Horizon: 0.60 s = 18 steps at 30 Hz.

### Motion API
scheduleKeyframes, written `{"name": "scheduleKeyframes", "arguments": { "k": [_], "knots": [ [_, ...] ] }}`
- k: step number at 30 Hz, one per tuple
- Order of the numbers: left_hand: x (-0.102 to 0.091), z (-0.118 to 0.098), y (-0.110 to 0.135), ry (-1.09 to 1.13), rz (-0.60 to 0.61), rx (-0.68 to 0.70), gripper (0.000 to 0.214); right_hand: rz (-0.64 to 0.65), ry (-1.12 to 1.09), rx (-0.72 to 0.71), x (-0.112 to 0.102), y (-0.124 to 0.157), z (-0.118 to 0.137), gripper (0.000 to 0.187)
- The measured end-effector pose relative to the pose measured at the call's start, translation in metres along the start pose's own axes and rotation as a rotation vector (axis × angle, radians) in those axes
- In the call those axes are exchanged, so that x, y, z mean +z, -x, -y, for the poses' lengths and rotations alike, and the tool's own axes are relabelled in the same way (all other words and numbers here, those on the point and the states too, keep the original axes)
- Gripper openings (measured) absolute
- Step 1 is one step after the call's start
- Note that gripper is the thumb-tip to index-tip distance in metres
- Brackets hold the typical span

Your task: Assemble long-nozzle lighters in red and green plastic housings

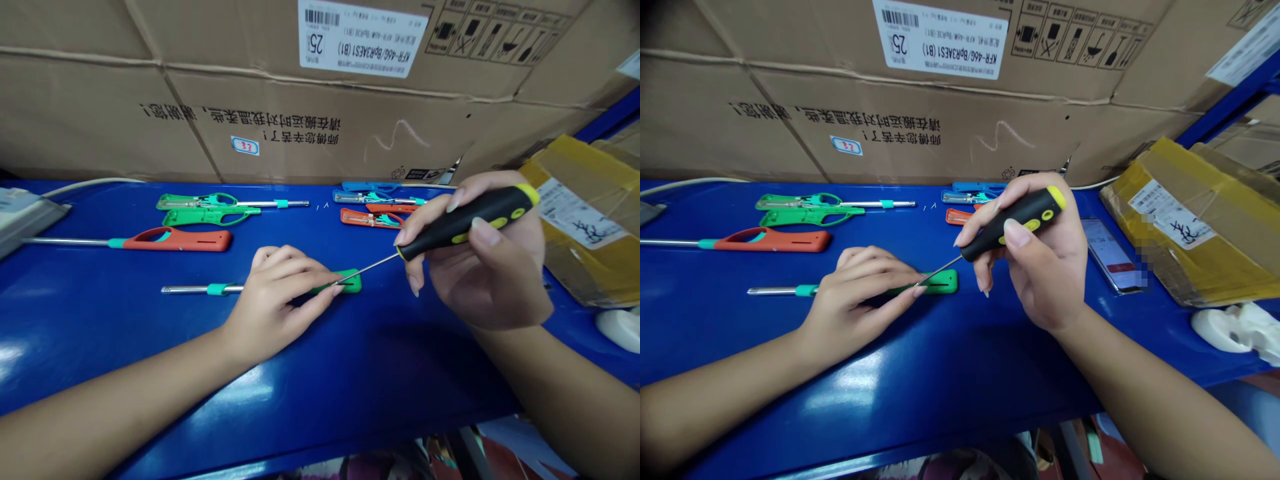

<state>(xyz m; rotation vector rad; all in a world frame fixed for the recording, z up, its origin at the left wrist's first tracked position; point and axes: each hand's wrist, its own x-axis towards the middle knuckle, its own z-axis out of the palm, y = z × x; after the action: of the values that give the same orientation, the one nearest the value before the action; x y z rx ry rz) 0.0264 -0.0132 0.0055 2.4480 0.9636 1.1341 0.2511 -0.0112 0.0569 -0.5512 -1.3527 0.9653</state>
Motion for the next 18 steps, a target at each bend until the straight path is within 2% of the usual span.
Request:
{"name": "scheduleKeyframes", "arguments": {
  "k": [7, 13, 18],
  "knots": [
    [0.002, 0.001, 0.001, -0.020, 0.010, -0.033, 0.016, 0.006, 0.051, -0.066, -0.004, -0.003, -0.001, 0.015],
    [0.005, 0.004, 0.002, -0.116, 0.155, -0.079, 0.027, -0.020, 0.103, -0.145, -0.013, -0.009, -0.006, 0.014],
    [0.007, 0.007, 0.003, -0.192, 0.233, -0.063, 0.025, 0.079, 0.211, -0.110, -0.017, -0.005, -0.007, 0.015]
  ]
}}
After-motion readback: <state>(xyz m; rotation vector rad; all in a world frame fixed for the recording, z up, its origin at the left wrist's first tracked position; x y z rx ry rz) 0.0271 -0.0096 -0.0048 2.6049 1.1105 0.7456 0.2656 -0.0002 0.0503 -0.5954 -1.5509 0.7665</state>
